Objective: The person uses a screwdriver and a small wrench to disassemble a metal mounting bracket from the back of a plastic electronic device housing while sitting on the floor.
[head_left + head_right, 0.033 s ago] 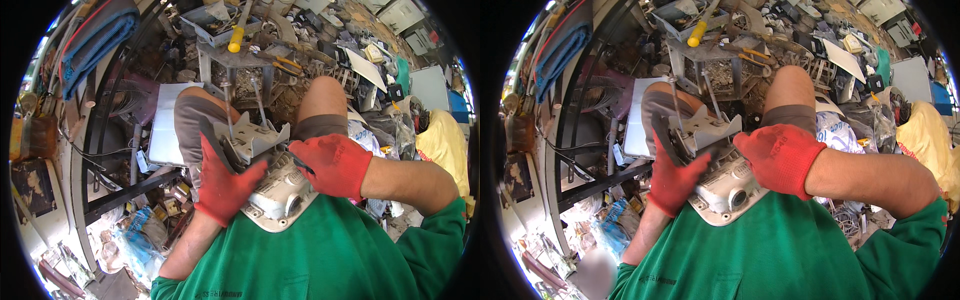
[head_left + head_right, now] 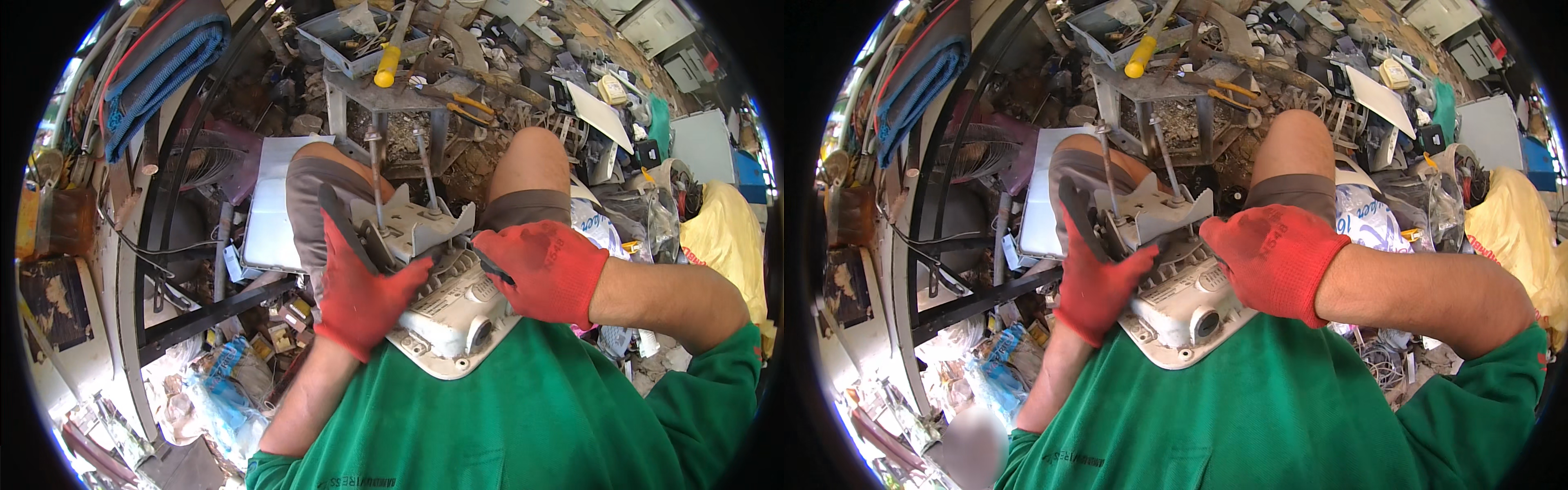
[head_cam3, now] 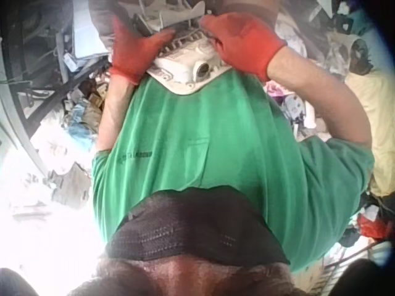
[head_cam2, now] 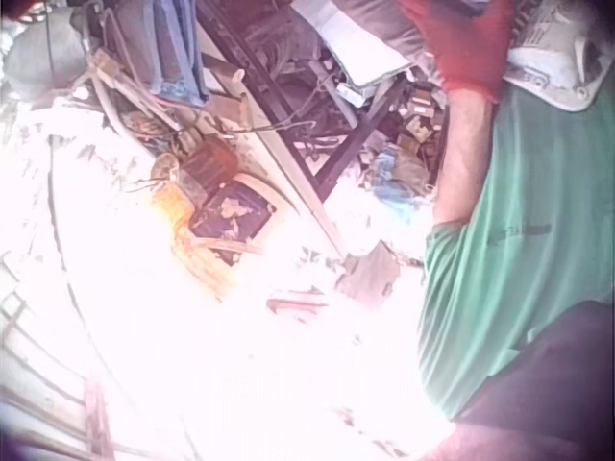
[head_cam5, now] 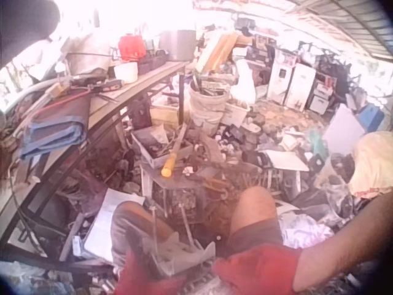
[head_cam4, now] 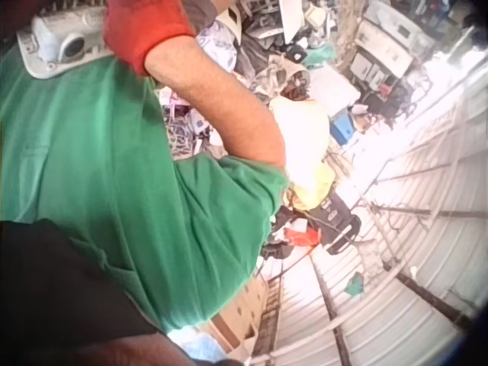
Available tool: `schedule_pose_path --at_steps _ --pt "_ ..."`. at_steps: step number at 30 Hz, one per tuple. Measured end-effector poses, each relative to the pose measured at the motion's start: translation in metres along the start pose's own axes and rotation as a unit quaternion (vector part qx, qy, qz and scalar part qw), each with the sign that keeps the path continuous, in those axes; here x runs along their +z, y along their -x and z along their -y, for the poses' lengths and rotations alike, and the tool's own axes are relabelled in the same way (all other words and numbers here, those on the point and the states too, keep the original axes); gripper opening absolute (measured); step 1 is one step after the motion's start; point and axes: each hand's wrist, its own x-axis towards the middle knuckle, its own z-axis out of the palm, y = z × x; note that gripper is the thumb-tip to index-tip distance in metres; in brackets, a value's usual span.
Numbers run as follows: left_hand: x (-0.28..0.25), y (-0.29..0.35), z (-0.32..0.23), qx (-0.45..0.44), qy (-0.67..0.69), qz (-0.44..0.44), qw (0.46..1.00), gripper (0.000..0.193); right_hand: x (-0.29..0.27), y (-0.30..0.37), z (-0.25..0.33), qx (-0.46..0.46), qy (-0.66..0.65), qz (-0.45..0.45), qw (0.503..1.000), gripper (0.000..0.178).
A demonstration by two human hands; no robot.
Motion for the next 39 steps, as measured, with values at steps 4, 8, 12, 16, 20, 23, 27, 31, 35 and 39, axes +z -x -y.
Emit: schedule_pose_path --at_steps 4,8,12,16,20,23,27,31,35,39 --pt "-0.002 -0.02 0.001 0.014 -0.102 0.037 0.994 0.122 0.005 -0.003 -0.002 0.019 -0.023 -0.024 0.999 0.018" --pt "0.009 -0.027 0.012 0.053 -0.12 0.007 0.991 0.113 0.004 -0.013 -0.027 0.003 -0.039 -0.006 0.999 0.02" --pt "0.024 -0.028 0.019 0.069 -0.077 -0.017 0.994 0.108 0.005 -0.014 -0.037 0.011 -0.03 0.044 0.999 0.021" --pt "0.02 -0.033 0.018 0.081 -0.105 -0.013 0.991 0.105 -0.007 -0.036 -0.018 0.052 0.019 0.119 0.991 0.022" --pt "0.014 -0.03 0.029 0.08 -0.132 -0.029 0.988 0.105 0.008 -0.035 -0.036 -0.078 0.101 0.056 0.99 0.027" --pt "0.016 -0.038 0.028 0.087 -0.107 -0.028 0.99 0.104 0.007 -0.036 -0.051 -0.108 0.112 0.053 0.986 0.033" --pt "0.021 -0.034 0.035 0.061 -0.094 -0.017 0.994 0.101 0.015 -0.037 -0.061 -0.148 0.112 0.035 0.982 0.04" --pt "0.014 -0.041 0.019 0.076 -0.063 -0.002 0.995 0.086 0.012 -0.045 -0.076 -0.185 0.17 0.04 0.967 0.043" --pt "0.011 -0.033 0.015 0.077 -0.095 -0.009 0.992 0.081 0.024 -0.041 -0.088 -0.245 0.165 -0.023 0.955 0.041" --pt "0.014 -0.035 0.009 0.041 -0.083 -0.01 0.996 0.083 0.032 -0.051 -0.115 -0.29 0.176 -0.069 0.938 0.039"
